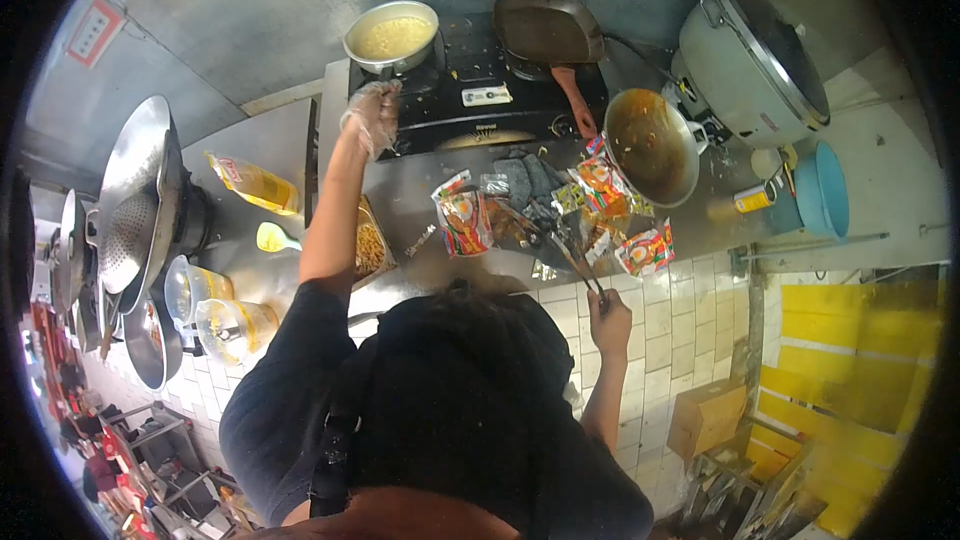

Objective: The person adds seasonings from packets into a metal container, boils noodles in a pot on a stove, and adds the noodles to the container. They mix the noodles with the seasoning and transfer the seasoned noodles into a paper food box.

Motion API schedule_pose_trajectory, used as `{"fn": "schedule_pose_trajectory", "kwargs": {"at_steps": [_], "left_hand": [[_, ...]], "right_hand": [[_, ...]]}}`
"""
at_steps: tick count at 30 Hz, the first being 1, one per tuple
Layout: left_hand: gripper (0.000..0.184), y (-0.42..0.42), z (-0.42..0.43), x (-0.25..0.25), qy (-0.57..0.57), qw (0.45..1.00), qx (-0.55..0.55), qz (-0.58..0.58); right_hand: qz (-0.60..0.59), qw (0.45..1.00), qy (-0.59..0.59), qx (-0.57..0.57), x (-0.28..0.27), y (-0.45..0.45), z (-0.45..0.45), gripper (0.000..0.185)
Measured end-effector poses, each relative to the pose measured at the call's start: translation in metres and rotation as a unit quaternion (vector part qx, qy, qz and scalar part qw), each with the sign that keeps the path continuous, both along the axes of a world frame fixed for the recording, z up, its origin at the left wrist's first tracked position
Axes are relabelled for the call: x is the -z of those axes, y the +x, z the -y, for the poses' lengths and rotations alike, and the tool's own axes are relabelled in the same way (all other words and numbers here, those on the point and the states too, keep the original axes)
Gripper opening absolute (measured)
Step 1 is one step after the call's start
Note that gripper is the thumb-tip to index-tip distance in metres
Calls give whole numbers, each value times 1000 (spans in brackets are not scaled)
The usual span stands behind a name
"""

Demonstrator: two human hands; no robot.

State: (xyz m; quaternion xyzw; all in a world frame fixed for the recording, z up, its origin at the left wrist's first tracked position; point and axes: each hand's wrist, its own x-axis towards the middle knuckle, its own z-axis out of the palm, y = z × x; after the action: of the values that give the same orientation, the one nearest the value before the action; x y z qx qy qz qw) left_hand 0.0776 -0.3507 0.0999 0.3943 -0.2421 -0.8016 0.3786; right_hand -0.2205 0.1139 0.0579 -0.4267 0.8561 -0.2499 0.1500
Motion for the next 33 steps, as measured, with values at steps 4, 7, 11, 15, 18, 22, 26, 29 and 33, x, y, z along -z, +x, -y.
{"fn": "schedule_pose_trajectory", "kwargs": {"at_steps": [4,7,11,15,18,22,26,29,33], "left_hand": [[21,-1,-4,-11,14,999,29,-38],[22,-5,2,-11,45,992,52,-108],[19,-9,3,1,-7,989,92,-117],[27,-12,-22,-20,-2,999,-7,45],[32,8,-39,-11,-79,991,7,111],[35,48,-95,-26,-148,972,-7,185],[25,90,-135,9,-236,944,-65,221],[25,102,-168,-12,-364,825,-113,417],[27,90,-189,-42,-415,778,-50,469]], "right_hand": [[15,999,-50,-3,-9,-4,3,31],[-22,998,-53,41,-11,-33,-9,33],[-58,996,-45,57,-21,-53,-16,33],[-41,995,-65,57,-23,-43,-2,33],[-3,995,-88,54,-16,-27,5,33],[29,995,-81,40,-3,-12,15,33],[50,996,-80,2,5,4,39,33],[65,995,-66,-45,16,9,52,33],[84,987,-78,-113,18,26,93,36]]}}
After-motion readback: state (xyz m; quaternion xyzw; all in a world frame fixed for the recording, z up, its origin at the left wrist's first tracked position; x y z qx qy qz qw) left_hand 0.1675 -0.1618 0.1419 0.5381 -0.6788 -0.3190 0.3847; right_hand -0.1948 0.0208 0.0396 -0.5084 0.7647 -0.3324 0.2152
